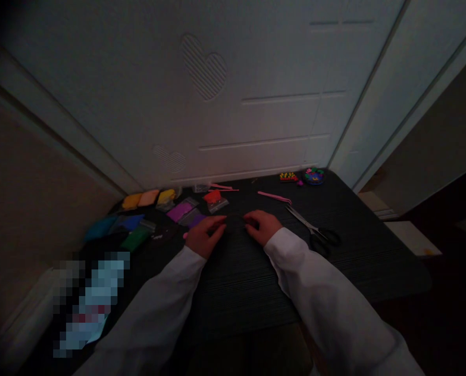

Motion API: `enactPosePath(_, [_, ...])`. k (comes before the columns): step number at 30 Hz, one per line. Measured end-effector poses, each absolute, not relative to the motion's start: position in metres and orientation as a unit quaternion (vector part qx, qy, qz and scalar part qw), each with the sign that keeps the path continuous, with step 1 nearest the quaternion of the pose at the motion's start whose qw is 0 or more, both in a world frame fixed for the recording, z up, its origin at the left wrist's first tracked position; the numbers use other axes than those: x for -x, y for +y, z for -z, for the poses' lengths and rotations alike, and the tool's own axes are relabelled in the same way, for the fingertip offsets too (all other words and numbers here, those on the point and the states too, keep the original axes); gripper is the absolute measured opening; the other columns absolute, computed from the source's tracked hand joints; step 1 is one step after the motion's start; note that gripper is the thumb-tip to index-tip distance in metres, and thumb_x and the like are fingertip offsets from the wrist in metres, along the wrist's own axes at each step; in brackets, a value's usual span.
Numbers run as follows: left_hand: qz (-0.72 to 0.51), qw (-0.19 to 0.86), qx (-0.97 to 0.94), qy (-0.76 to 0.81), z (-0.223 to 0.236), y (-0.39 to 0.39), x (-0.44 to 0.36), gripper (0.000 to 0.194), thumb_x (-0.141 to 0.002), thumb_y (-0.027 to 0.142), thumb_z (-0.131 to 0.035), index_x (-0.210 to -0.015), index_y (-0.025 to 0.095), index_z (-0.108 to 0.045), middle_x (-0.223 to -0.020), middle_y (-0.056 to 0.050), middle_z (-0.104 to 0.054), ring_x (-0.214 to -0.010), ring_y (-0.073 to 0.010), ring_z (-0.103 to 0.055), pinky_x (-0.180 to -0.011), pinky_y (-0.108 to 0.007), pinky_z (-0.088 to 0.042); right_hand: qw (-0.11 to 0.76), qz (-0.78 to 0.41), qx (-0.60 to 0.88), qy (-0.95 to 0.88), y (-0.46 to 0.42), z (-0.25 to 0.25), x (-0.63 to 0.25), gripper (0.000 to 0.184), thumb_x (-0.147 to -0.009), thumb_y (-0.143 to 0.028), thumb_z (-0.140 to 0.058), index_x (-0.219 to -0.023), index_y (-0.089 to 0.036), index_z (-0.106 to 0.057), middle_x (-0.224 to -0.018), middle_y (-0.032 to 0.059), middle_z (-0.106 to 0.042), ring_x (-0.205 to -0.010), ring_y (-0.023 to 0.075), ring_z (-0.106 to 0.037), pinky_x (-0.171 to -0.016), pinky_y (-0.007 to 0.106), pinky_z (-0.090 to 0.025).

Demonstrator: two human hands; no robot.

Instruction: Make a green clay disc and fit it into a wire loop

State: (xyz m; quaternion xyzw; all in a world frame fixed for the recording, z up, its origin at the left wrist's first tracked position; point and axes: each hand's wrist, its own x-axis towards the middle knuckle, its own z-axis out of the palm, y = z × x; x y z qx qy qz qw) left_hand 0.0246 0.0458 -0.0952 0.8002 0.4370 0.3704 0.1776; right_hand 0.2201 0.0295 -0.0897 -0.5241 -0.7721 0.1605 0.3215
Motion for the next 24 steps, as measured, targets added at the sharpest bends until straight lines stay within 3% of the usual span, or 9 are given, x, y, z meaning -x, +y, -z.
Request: enactPosePath(24, [-0.385,0.178,-0.792,0.44,0.09,0.0438,-0.0271,0.029,-0.072,0.024,-0.048,-0.101,0.017,-0.051,-0.091,-0.004,-0.057,-0.077,-0.0107,-0.056,-0.068,-0.024,-0.049,0.317,-0.16,0.519,-0.778,0.0293,0.0886,-0.2197,0.021,-0.069,-0.022,-0.051,-0.089,-0.018,-0.057,-0.079,0.0024,-0.059,-0.069,0.0118,-0.054,-0.065,0.025,-0.043])
